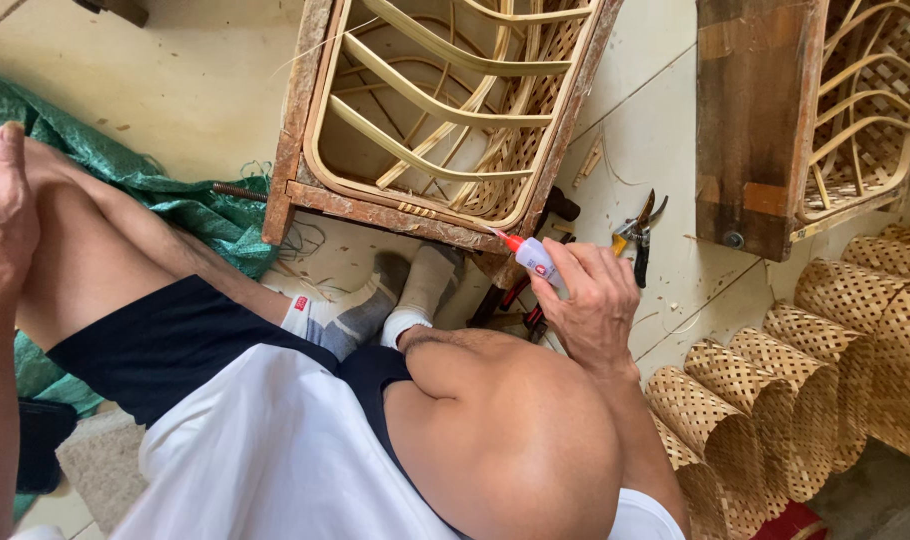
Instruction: The person assembles a rectangular woven basket frame by inserting thin bamboo strips into a wooden jig. They use pliers to trim and adjust the strips, a hammer to secure them, and apply glue to the joints. The basket frame is progressively built up with multiple strips.
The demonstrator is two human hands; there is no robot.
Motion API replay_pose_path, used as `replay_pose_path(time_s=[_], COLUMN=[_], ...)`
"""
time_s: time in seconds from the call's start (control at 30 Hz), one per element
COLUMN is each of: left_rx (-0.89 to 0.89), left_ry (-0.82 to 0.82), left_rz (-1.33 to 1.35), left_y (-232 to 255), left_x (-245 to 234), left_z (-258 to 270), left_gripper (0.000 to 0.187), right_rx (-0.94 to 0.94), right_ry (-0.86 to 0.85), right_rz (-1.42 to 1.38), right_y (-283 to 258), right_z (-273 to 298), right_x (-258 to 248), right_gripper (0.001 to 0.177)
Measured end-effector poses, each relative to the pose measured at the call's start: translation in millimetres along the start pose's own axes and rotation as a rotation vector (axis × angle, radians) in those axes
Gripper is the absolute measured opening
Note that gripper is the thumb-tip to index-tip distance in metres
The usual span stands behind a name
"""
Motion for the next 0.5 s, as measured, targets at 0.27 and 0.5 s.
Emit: replay_pose_path(time_s=[0.27,0.5], left_rx=[0.012,0.107], left_ry=[0.019,0.099], left_rz=[-0.076,0.097], left_y=[-13,-9], left_x=[0,-2], left_z=[15,6], left_gripper=[0.027,0.047], right_rx=[-0.057,-0.084], right_ry=[-0.016,-0.016], right_rz=[-0.008,-0.049], right_y=[-13,-19], right_z=[-6,-14], right_x=[11,1], right_gripper=[0.037,0.037])
Point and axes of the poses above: each hand's wrist, its own z-axis away from the middle knuckle, its own x-axis out of the palm, y = z × x, the point moved 1 cm from there along -z, towards the middle knuckle, and after that the axes turned 13 degrees about x, right-handed, at the moved point
